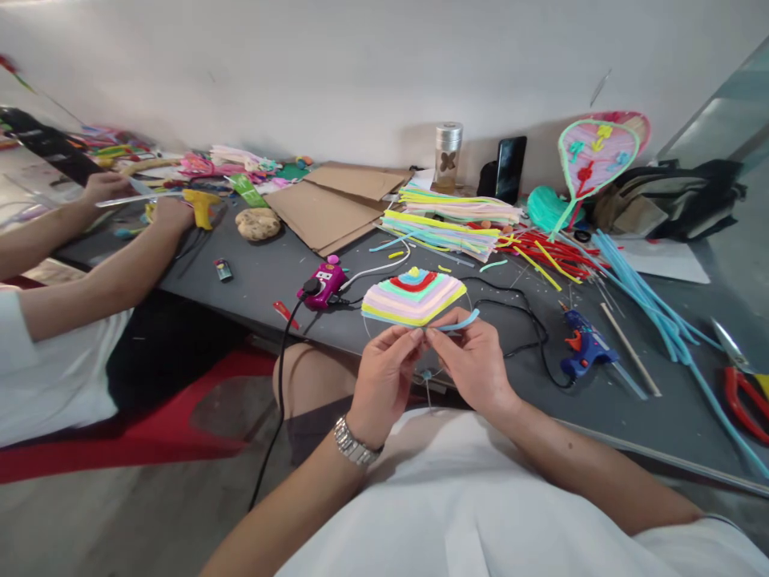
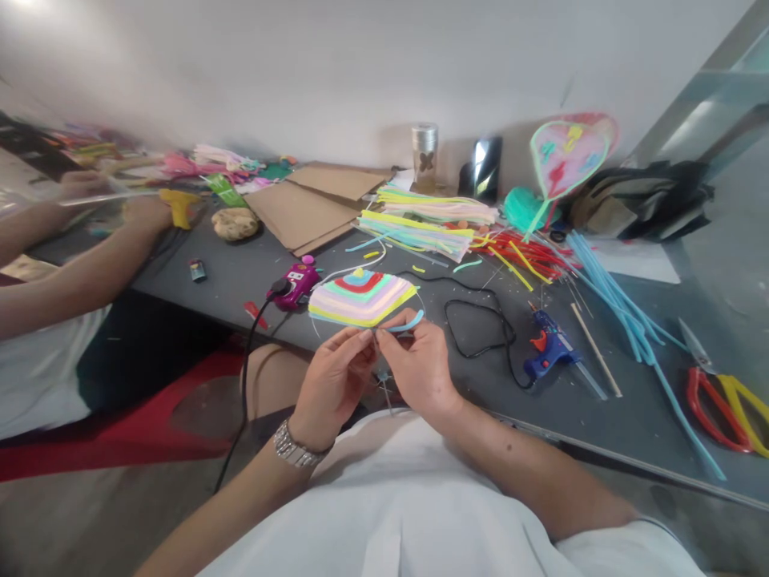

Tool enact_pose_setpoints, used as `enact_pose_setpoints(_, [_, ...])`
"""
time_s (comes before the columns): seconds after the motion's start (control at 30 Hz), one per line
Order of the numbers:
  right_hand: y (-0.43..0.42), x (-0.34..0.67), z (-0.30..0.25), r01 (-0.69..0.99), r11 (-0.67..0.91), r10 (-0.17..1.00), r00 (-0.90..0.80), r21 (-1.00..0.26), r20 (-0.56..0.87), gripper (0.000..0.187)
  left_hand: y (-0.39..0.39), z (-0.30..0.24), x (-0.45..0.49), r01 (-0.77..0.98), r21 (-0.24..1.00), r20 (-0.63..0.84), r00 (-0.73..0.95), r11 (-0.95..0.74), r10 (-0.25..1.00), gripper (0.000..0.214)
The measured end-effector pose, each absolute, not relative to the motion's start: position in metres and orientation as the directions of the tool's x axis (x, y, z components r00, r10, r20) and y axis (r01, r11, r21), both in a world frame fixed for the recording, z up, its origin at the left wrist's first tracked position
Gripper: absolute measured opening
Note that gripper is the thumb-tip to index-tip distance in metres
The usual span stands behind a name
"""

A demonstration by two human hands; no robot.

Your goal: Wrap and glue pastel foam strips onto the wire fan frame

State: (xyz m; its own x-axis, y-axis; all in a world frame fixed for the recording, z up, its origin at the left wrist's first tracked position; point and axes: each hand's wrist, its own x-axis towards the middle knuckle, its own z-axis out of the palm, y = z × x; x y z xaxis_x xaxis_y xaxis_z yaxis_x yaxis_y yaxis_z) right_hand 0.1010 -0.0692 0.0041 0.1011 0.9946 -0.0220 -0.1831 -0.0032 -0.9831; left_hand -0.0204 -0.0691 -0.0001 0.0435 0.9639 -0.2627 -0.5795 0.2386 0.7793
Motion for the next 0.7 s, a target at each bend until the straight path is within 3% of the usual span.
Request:
enact_pose_setpoints(0.5, [-0.0621, 0.1034, 0.0092, 0.059, 0.165, 0.98, 0.107, -0.985, 0.171, 0.014, -0.0654, -0.0064, -0.0216, -0.602, 0.777, -0.23, 0.002, 0.185, 0.973, 0.02])
enact_pose_setpoints(0.7, [-0.061, 0.105, 0.0081, 0.137, 0.163, 0.982, 0.07, -0.977, 0.174, 0.013, -0.0646, -0.0044, -0.021, -0.61, 0.772, -0.242, -0.021, 0.179, 0.97, 0.019])
